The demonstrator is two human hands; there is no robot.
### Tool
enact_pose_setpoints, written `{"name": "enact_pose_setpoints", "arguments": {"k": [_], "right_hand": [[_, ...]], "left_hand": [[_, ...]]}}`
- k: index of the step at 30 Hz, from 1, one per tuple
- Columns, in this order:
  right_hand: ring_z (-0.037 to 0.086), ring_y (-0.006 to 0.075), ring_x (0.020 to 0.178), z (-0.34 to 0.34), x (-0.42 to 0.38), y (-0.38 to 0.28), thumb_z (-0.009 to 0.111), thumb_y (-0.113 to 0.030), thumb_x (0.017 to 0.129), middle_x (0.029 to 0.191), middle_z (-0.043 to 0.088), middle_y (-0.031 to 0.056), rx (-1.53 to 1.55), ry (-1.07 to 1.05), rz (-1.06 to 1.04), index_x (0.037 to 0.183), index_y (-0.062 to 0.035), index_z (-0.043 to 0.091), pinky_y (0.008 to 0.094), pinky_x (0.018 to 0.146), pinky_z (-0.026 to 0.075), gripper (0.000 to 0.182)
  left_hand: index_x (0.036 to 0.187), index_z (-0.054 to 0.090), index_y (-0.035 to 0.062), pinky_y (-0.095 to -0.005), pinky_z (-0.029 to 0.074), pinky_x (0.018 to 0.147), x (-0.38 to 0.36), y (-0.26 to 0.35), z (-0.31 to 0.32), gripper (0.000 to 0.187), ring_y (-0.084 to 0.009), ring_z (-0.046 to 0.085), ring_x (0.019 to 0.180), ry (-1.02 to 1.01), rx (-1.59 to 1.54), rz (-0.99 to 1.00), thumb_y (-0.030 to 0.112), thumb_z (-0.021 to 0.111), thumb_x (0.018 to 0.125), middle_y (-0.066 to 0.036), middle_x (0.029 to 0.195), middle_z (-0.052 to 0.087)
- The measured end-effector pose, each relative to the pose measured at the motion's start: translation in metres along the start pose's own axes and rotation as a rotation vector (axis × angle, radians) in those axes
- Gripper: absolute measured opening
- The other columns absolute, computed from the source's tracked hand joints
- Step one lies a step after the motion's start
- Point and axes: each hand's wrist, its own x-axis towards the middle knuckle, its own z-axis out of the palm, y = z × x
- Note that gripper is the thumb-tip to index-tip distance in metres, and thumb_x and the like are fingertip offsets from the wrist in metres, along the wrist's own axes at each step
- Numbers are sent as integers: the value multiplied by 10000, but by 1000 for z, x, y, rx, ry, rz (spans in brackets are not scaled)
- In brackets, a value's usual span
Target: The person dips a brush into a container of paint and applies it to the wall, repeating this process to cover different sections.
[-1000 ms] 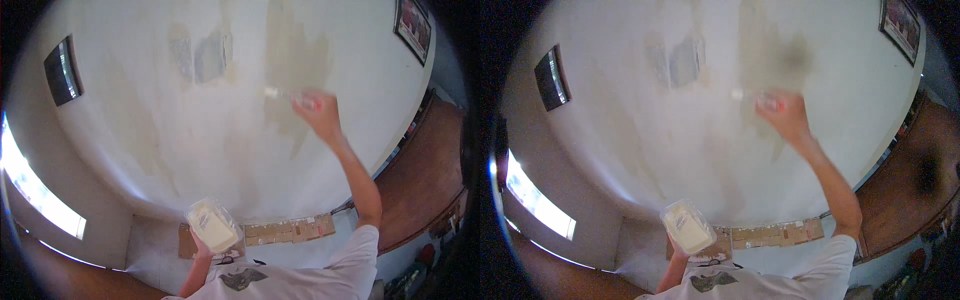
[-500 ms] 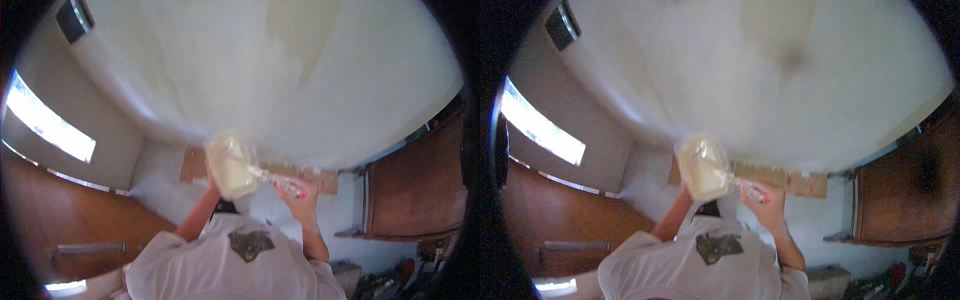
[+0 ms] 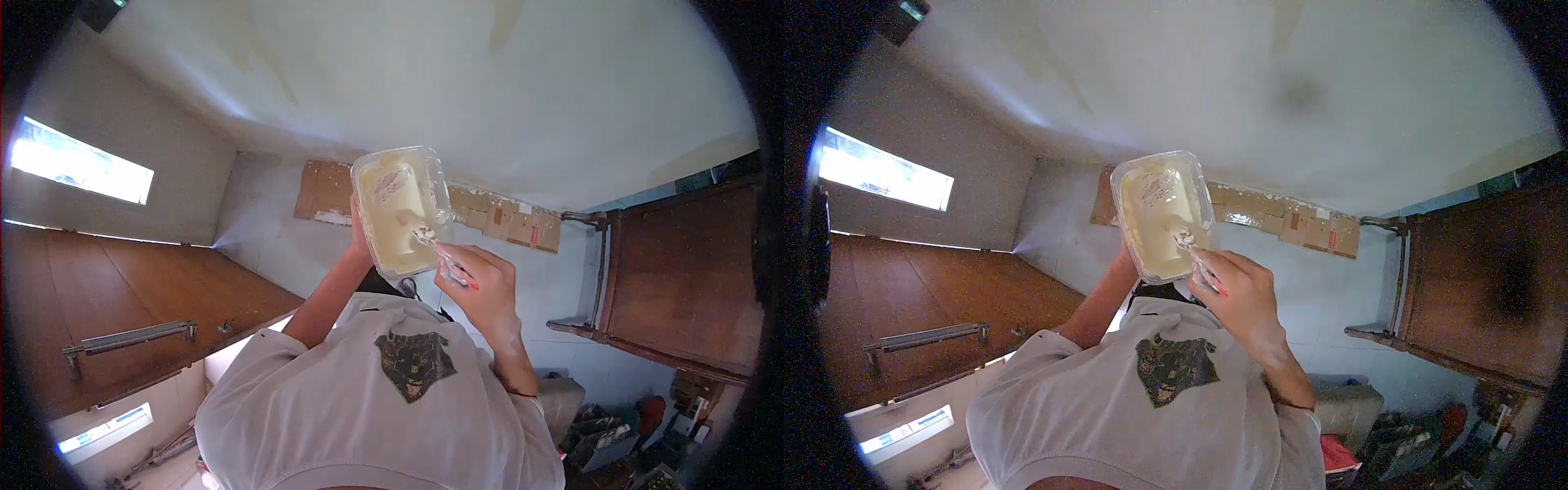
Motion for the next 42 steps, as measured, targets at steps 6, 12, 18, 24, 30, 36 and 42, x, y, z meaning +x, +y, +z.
{"name": "enact_pose_setpoints", "arguments": {"k": [6,12,18,24,30,36,42], "right_hand": [[686,254,831,-1,9,18,742,-41,701,972,697,136,-77,-64,-68,1070,-41,688,316,745,545,372],[680,261,872,8,5,34,735,-108,732,1010,692,119,-70,-42,-65,1088,-60,677,341,780,547,364],[691,256,853,18,6,42,739,-31,697,986,700,134,-83,21,-117,1048,-49,701,321,753,551,353],[695,240,815,29,-1,52,734,-20,696,964,704,141,-38,125,-105,1029,-41,705,303,733,547,334],[695,201,820,41,-18,72,720,-18,754,955,710,137,143,246,-32,1041,-3,692,285,725,549,289],[694,208,850,66,-26,144,617,-71,878,939,695,184,1069,426,366,1097,64,628,265,686,583,257],[676,181,708,80,-24,154,595,-137,884,900,672,169,1760,414,556,1109,42,576,226,634,599,288]], "left_hand": [[1352,441,82,-402,491,957,5,-7,9,554,-226,577,1127,-32,2,4,469,268,995,-103,1268,556],[1267,510,25,-375,555,843,8,-2,16,446,-205,645,989,-29,141,136,344,370,988,-120,1133,624],[1277,508,47,-388,545,870,17,-3,8,479,-217,638,1018,26,114,74,386,331,989,-111,1157,618],[1346,471,107,-429,492,962,19,-3,5,617,-243,591,1122,-4,182,32,536,232,973,-95,1255,577],[1365,457,131,-432,491,961,22,-6,-19,629,-248,592,1123,-144,94,-45,571,248,967,-90,1275,566],[1395,417,150,-416,496,957,18,-12,-31,602,-232,587,1138,-214,227,23,553,246,982,-82,1296,552],[1412,400,120,-438,465,1005,13,-2,-25,668,-278,540,1202,-246,132,-15,595,272,961,-125,1348,513]]}}
